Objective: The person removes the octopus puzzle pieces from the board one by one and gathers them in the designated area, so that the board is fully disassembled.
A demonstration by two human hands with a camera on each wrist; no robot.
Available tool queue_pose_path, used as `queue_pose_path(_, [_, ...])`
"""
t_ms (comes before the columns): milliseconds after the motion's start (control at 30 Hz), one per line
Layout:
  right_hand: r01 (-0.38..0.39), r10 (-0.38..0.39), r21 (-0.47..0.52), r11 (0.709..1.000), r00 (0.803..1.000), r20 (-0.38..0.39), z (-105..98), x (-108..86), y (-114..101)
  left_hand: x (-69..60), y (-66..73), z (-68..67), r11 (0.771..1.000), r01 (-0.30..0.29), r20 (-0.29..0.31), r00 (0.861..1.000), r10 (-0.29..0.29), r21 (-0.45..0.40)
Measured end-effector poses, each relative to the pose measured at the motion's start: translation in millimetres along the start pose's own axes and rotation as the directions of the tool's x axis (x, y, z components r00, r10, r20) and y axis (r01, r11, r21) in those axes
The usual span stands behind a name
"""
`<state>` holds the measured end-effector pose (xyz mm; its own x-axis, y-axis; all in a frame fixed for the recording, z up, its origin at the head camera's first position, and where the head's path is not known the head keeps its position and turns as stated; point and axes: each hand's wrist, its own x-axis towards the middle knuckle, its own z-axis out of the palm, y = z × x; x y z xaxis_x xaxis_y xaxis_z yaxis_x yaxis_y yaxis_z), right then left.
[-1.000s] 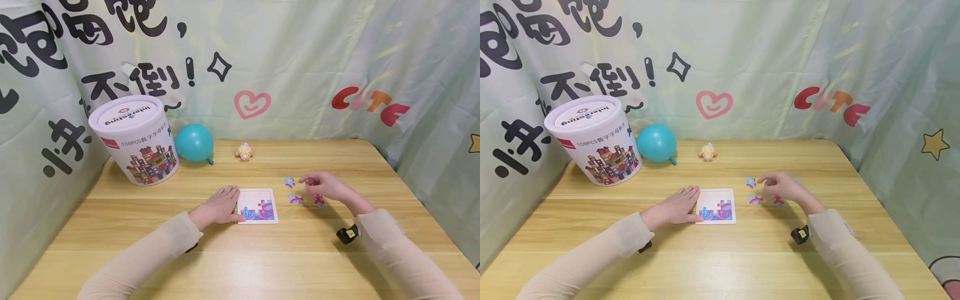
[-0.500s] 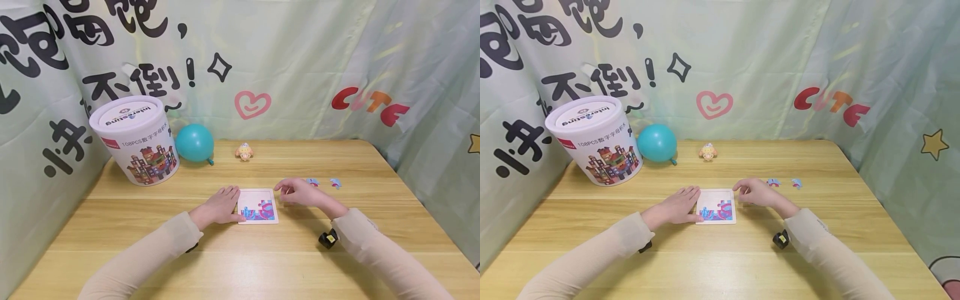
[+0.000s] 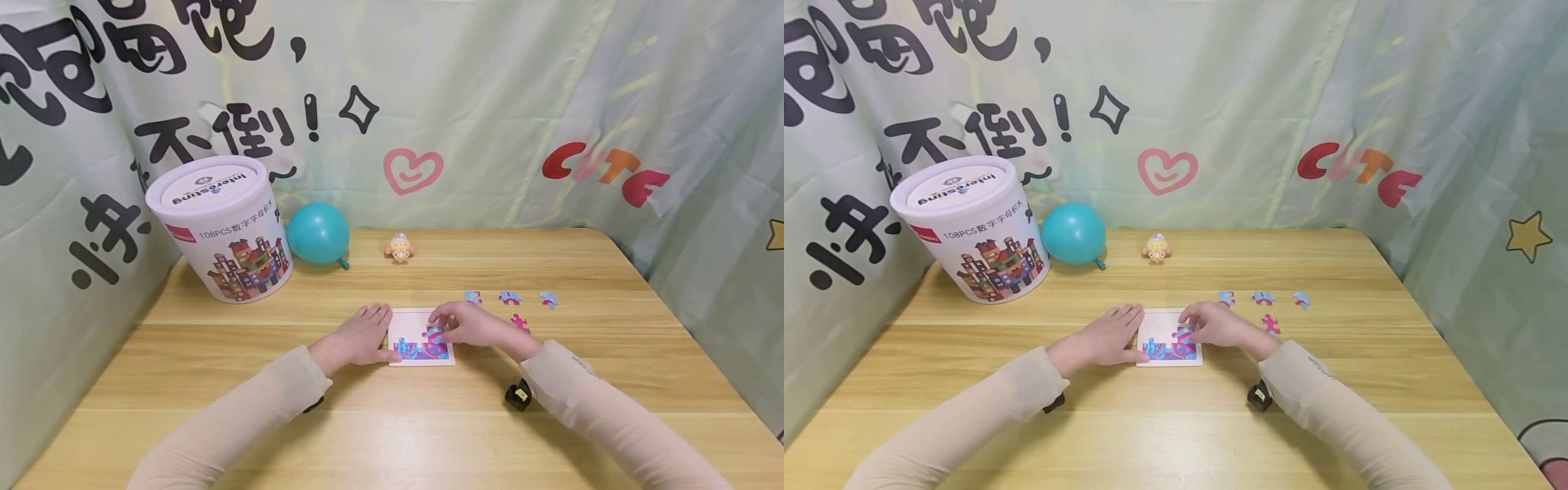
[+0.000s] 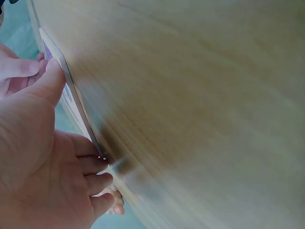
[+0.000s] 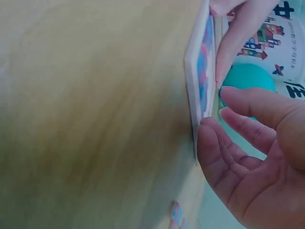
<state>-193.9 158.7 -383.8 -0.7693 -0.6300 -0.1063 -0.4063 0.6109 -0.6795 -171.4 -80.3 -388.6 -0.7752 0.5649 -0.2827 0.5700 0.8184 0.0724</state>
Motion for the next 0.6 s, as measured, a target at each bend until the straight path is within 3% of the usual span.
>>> queue_pose_path(233, [-0.006,0.008,-0.103,0.995,1.0,0.024,5.1,3.1,-0.5,-0.2,0.1,0.2,1.0,0.001,0.005,1.0,-0.001,0.0])
queue_pose_path(600, [0.004,-0.003,-0.124,0.992,1.0,0.01,6.0,1.8,-1.1,0.0,0.6,0.0,1.0,0.0,0.006,1.0,0.0,0.011])
